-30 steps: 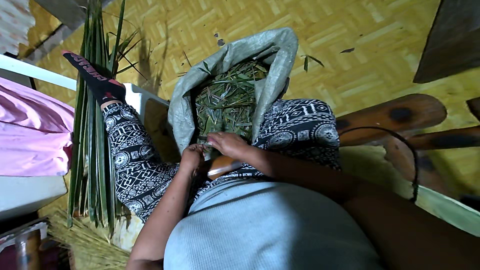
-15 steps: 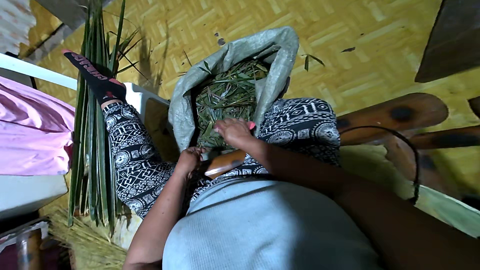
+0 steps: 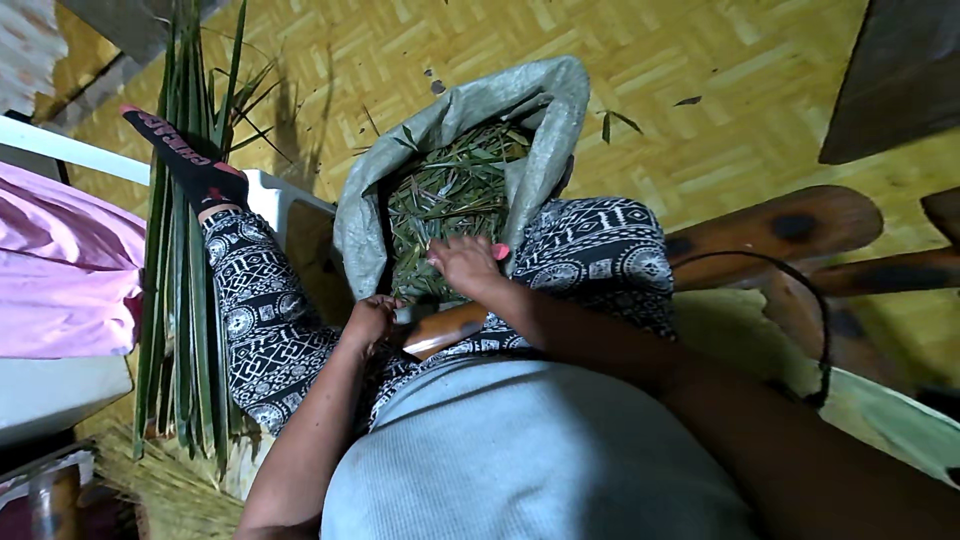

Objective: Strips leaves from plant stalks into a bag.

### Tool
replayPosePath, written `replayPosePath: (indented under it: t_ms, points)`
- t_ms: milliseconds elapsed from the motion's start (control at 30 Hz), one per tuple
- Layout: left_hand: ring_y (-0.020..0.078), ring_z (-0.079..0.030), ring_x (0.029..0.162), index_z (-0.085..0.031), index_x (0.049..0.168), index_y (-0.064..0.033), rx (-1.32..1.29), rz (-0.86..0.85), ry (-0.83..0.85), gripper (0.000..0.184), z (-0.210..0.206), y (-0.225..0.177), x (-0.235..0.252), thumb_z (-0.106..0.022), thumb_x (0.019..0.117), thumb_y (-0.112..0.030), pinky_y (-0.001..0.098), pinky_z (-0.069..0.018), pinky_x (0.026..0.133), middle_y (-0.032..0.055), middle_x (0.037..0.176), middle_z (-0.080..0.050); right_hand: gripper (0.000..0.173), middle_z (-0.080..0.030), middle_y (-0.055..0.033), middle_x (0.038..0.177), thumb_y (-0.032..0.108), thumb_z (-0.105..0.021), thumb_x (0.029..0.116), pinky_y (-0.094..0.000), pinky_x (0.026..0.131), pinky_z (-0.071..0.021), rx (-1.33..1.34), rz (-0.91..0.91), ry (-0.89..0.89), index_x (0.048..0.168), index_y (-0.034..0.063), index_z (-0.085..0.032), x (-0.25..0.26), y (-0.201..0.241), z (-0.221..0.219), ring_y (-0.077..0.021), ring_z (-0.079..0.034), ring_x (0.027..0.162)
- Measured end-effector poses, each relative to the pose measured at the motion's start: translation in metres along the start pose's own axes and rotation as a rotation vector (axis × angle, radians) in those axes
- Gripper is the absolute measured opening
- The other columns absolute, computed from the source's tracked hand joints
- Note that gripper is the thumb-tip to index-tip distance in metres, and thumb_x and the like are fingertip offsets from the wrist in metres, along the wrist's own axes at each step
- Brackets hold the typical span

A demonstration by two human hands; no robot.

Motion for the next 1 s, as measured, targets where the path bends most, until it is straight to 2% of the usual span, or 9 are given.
replayPosePath:
  t_ms: [167, 333, 400, 467, 567, 633, 733, 833, 1000]
  points:
    - [0.0057, -0.043, 0.053, -0.064, 0.115, 0.0012, 0.045, 0.012, -0.001, 0.024, 0.000, -0.001, 0.001, -0.044, 0.1108, -0.011, 0.0196, -0.0378, 0.050, 0.0012, 0.073, -0.053, 0.045, -0.062, -0.0265, 0.133, 0.037, -0.047, 0.1098, -0.0653, 0.105, -0.0394, 0.011, -0.056, 0.047, 0.142, 0.0087, -0.060, -0.002, 0.001, -0.005, -0.0473, -0.057, 0.125]
    - [0.0064, -0.043, 0.055, -0.065, 0.116, -0.0006, 0.126, 0.016, 0.007, 0.023, 0.016, 0.002, -0.002, -0.045, 0.1105, -0.012, 0.0214, -0.0379, 0.052, 0.0001, 0.073, -0.052, 0.042, -0.064, -0.0259, 0.127, 0.036, -0.046, 0.1102, -0.0661, 0.101, -0.0411, 0.029, -0.035, 0.046, 0.137, 0.0085, -0.062, -0.001, -0.006, -0.004, -0.0471, -0.058, 0.123]
    - [0.0056, -0.044, 0.054, -0.064, 0.115, 0.0002, 0.117, 0.027, 0.006, 0.023, 0.029, 0.010, -0.010, -0.045, 0.1103, -0.012, 0.0206, -0.0382, 0.050, 0.0005, 0.075, -0.054, 0.043, -0.062, -0.0299, 0.132, 0.034, -0.042, 0.1114, -0.0722, 0.103, -0.0388, 0.107, -0.147, 0.052, 0.139, 0.0056, -0.061, 0.001, -0.027, 0.007, -0.0515, -0.055, 0.128]
    - [0.0047, -0.045, 0.052, -0.064, 0.115, 0.0006, 0.082, 0.051, -0.022, 0.024, 0.043, 0.017, -0.018, -0.044, 0.1107, -0.012, 0.0194, -0.0393, 0.049, 0.0001, 0.074, -0.056, 0.047, -0.060, -0.0286, 0.135, 0.037, -0.039, 0.1122, -0.0701, 0.106, -0.0381, 0.110, -0.198, 0.016, 0.140, 0.0050, -0.059, 0.007, -0.035, 0.021, -0.0494, -0.054, 0.130]
    - [0.0050, -0.044, 0.051, -0.064, 0.114, 0.0013, 0.009, 0.058, -0.075, 0.024, 0.042, 0.019, -0.021, -0.044, 0.1107, -0.012, 0.0192, -0.0374, 0.047, 0.0012, 0.073, -0.056, 0.047, -0.061, -0.0273, 0.135, 0.036, -0.036, 0.1128, -0.0679, 0.106, -0.0386, 0.157, -0.135, -0.037, 0.141, 0.0055, -0.057, 0.008, -0.014, 0.025, -0.0476, -0.055, 0.130]
    - [0.0058, -0.044, 0.052, -0.064, 0.117, 0.0011, -0.009, 0.047, -0.062, 0.025, 0.032, 0.013, -0.017, -0.044, 0.1109, -0.013, 0.0202, -0.0381, 0.049, 0.0016, 0.074, -0.056, 0.047, -0.059, -0.0279, 0.139, 0.035, -0.037, 0.1130, -0.0693, 0.107, -0.0388, 0.257, -0.132, 0.003, 0.145, 0.0052, -0.055, 0.003, -0.005, 0.016, -0.0489, -0.054, 0.132]
    - [0.0051, -0.044, 0.049, -0.061, 0.120, 0.0019, -0.080, 0.038, -0.025, 0.026, 0.014, 0.007, -0.008, -0.041, 0.1121, -0.014, 0.0190, -0.0382, 0.047, 0.0008, 0.071, -0.054, 0.047, -0.056, -0.0251, 0.144, 0.034, -0.037, 0.1132, -0.0662, 0.110, -0.0389, 0.358, -0.142, 0.086, 0.145, 0.0052, -0.054, -0.007, -0.003, 0.002, -0.0459, -0.052, 0.135]
    - [0.0049, -0.044, 0.049, -0.059, 0.120, 0.0027, -0.170, 0.015, -0.005, 0.026, 0.004, 0.005, 0.002, -0.039, 0.1124, -0.012, 0.0184, -0.0390, 0.047, 0.0005, 0.070, -0.053, 0.047, -0.057, -0.0243, 0.143, 0.035, -0.038, 0.1130, -0.0639, 0.109, -0.0419, 0.412, -0.147, 0.092, 0.146, 0.0051, -0.053, -0.014, -0.003, 0.006, -0.0439, -0.055, 0.133]
    - [0.0053, -0.044, 0.049, -0.059, 0.121, 0.0016, -0.190, -0.002, -0.007, 0.026, -0.007, -0.002, 0.003, -0.040, 0.1124, -0.014, 0.0188, -0.0395, 0.046, 0.0010, 0.069, -0.054, 0.044, -0.060, -0.0228, 0.139, 0.032, -0.038, 0.1128, -0.0619, 0.103, -0.0477, 0.321, 0.068, 0.098, 0.143, 0.0051, -0.056, -0.029, 0.025, 0.006, -0.0420, -0.061, 0.126]
Point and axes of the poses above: each hand's wrist, its own x-axis towards the middle knuckle, its own z-axis out of the back of the hand, y = z × x, the point moved 6 cm from there along x, towards the middle knuckle
